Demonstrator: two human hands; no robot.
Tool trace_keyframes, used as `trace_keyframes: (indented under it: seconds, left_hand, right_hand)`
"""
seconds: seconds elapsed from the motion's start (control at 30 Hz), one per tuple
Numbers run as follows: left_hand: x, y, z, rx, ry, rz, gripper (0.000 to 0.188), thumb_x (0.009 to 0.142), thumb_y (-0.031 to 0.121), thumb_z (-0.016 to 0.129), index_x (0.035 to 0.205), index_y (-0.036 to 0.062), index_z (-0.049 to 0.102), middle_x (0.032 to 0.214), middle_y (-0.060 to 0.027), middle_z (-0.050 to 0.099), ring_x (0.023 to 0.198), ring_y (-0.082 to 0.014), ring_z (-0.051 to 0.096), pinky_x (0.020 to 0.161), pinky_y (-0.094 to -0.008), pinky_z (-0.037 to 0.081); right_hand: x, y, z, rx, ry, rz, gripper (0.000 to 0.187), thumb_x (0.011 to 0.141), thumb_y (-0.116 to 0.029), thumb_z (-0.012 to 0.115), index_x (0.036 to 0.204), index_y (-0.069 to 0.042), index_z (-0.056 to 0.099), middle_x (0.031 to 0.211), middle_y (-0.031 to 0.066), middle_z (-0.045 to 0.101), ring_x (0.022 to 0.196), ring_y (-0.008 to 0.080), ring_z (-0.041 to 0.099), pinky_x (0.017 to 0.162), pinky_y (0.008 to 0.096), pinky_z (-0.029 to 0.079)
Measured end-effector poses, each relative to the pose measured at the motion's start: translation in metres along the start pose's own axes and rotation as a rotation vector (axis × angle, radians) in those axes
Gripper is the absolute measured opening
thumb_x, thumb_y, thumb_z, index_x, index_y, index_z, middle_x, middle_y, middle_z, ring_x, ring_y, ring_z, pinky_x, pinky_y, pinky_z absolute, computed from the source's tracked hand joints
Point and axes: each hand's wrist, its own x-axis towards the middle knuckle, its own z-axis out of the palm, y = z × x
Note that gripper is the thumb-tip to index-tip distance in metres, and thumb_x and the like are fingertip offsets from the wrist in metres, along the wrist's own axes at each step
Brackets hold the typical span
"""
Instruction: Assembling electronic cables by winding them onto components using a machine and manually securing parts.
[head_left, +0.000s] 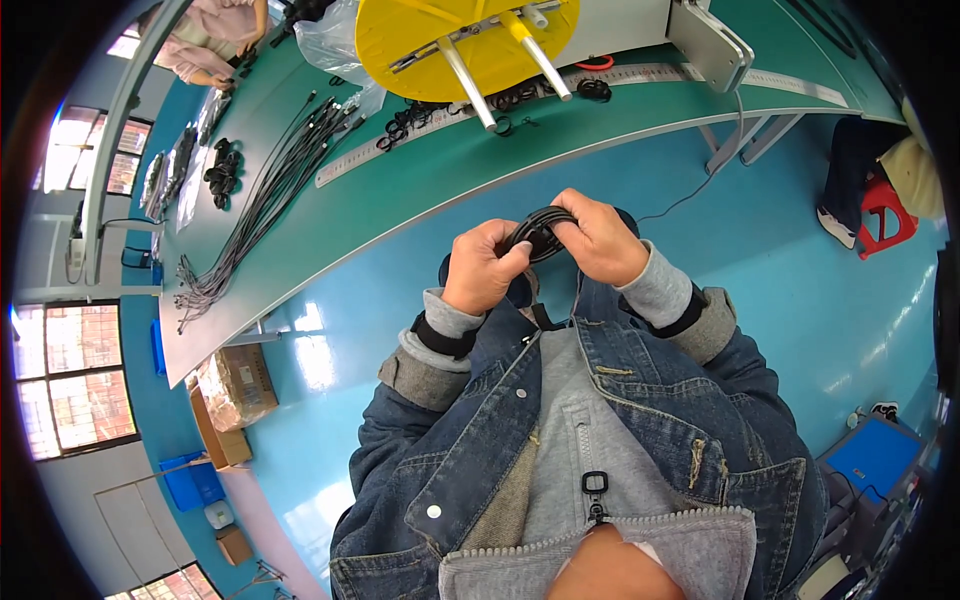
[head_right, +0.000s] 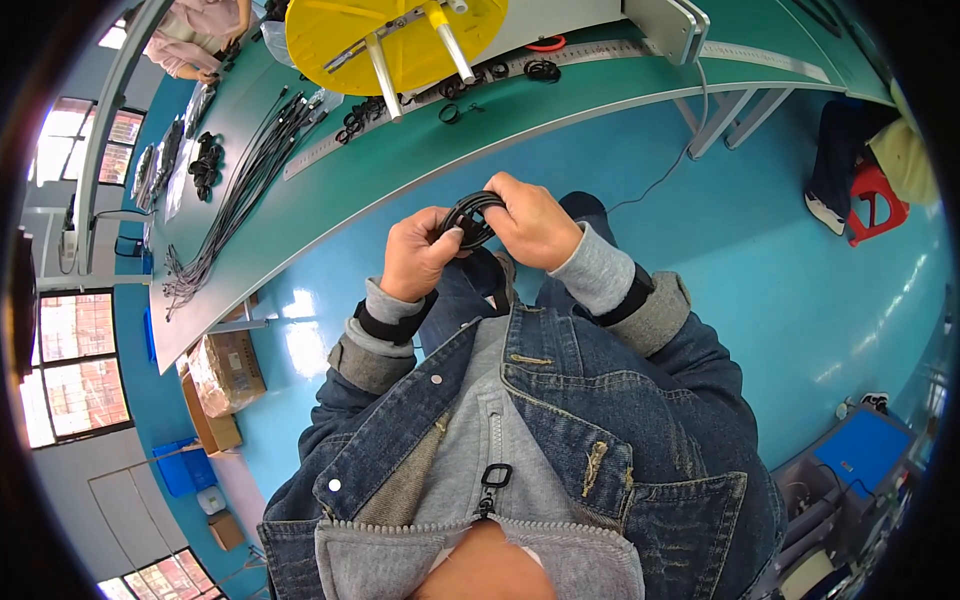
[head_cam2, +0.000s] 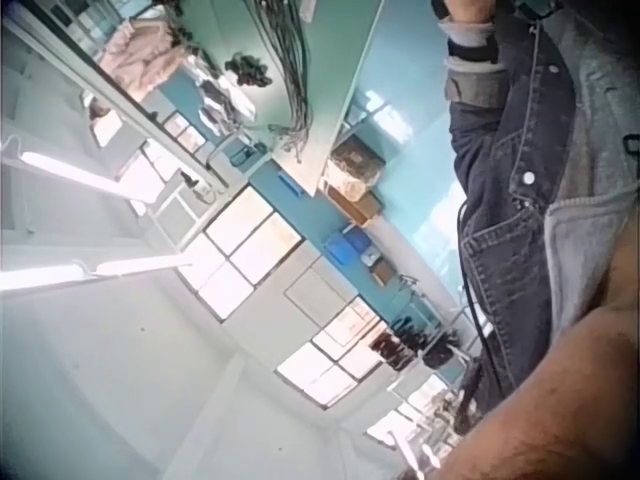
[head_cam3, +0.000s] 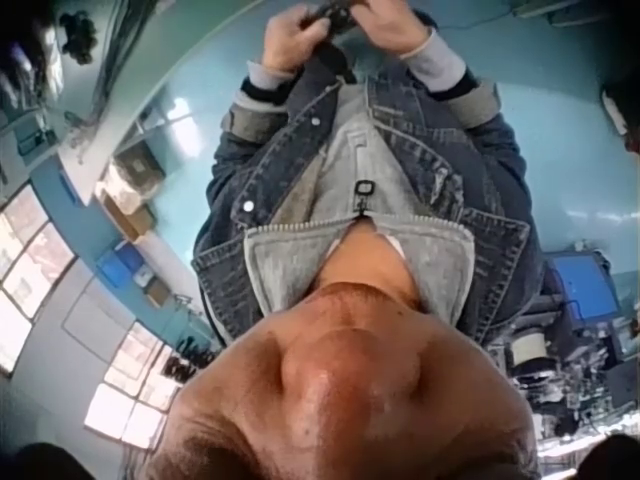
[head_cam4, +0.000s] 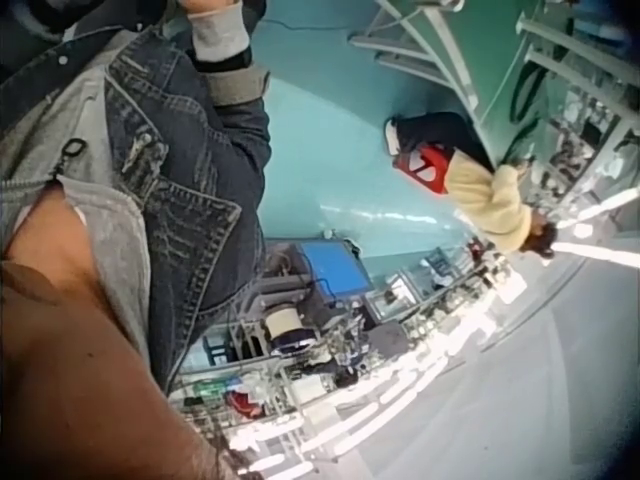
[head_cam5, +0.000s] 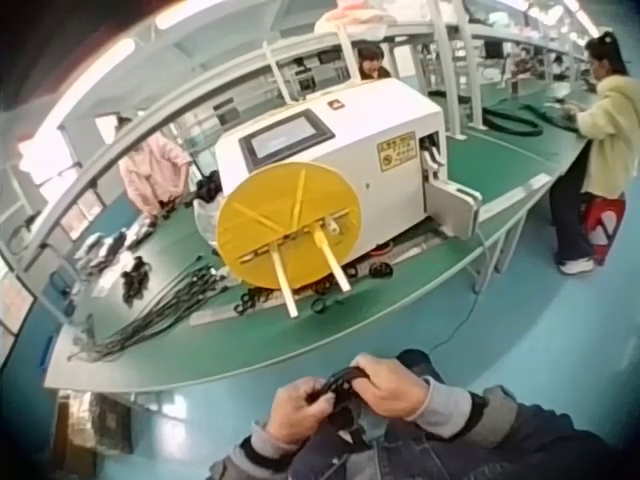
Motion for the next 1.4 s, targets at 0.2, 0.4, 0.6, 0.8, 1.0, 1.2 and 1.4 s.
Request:
trace_keyframes:
  seconds: [0.2, 0.4, 0.6, 0.8, 1.0, 1.2, 1.4]
  left_hand:
    - [-0.006, 0.038, 0.008, -0.538, -0.031, -0.126, 0.016, 0.076, 0.007, 0.061, 0.087, -0.0036, 0.056, 0.069, -0.0043, 0.056, 0.059, -0.0115, 0.055, 0.051, -0.0214, 0.046]
    - [0.002, 0.015, -0.009, -0.543, -0.445, -0.432, 0.022, 0.073, 0.013, 0.065, 0.086, -0.0016, 0.055, 0.067, -0.0028, 0.055, 0.052, -0.0102, 0.049, 0.044, -0.0197, 0.037]
    - [-0.007, -0.007, 0.014, -0.286, -0.345, -0.190, 0.026, 0.071, 0.012, 0.065, 0.090, -0.0012, 0.054, 0.073, -0.0033, 0.057, 0.060, -0.0113, 0.053, 0.051, -0.0239, 0.043]
    - [-0.013, 0.003, 0.018, 0.187, -0.114, 0.103, 0.032, 0.070, 0.011, 0.067, 0.095, -0.0014, 0.052, 0.077, -0.0067, 0.059, 0.067, -0.0142, 0.058, 0.057, -0.0284, 0.048]
    - [-0.006, 0.017, 0.015, 0.097, -0.151, 0.023, 0.049, 0.061, 0.019, 0.073, 0.097, -0.0062, 0.050, 0.085, -0.0210, 0.059, 0.078, -0.0325, 0.060, 0.069, -0.0350, 0.048]
    - [-0.005, 0.005, 0.021, 0.194, 0.025, 0.078, 0.050, 0.061, 0.016, 0.074, 0.100, -0.0034, 0.049, 0.085, -0.0171, 0.061, 0.078, -0.0248, 0.062, 0.063, -0.0329, 0.049]
    - [0.000, -0.004, 0.010, -0.094, -0.037, -0.020, 0.045, 0.068, 0.019, 0.071, 0.103, 0.0009, 0.050, 0.081, -0.0098, 0.059, 0.069, -0.0217, 0.058, 0.064, -0.0310, 0.048]
  right_hand:
    - [0.000, -0.004, 0.001, -0.041, -0.043, -0.137, 0.013, 0.081, -0.004, 0.048, 0.093, 0.000, 0.046, 0.073, 0.0163, 0.056, 0.065, 0.0292, 0.056, 0.059, 0.0354, 0.043]
    - [0.007, 0.002, 0.003, -0.133, -0.241, -0.198, 0.021, 0.080, -0.012, 0.051, 0.095, -0.001, 0.042, 0.074, 0.0206, 0.057, 0.067, 0.0383, 0.057, 0.058, 0.0437, 0.044]
    - [0.002, -0.006, -0.009, -0.170, -0.398, -0.209, 0.034, 0.080, -0.025, 0.055, 0.100, 0.000, 0.041, 0.076, 0.0181, 0.054, 0.068, 0.0323, 0.055, 0.059, 0.0375, 0.043]
    - [0.000, -0.005, 0.001, -0.115, -0.261, -0.102, 0.041, 0.083, -0.037, 0.053, 0.098, 0.000, 0.043, 0.075, 0.0181, 0.055, 0.068, 0.0338, 0.056, 0.060, 0.0384, 0.044]
    - [0.001, -0.004, 0.016, -0.255, -0.176, -0.273, 0.040, 0.084, -0.040, 0.052, 0.093, -0.001, 0.046, 0.075, 0.0186, 0.055, 0.071, 0.0370, 0.055, 0.060, 0.0415, 0.044]
    - [0.011, -0.003, 0.024, -0.354, -0.114, -0.365, 0.040, 0.085, -0.039, 0.050, 0.095, -0.001, 0.046, 0.080, 0.0185, 0.055, 0.072, 0.0367, 0.055, 0.061, 0.0402, 0.045]
    - [0.015, 0.000, 0.025, -0.255, -0.101, -0.271, 0.045, 0.085, -0.040, 0.049, 0.106, 0.000, 0.046, 0.084, 0.0164, 0.055, 0.072, 0.0336, 0.057, 0.061, 0.0374, 0.045]
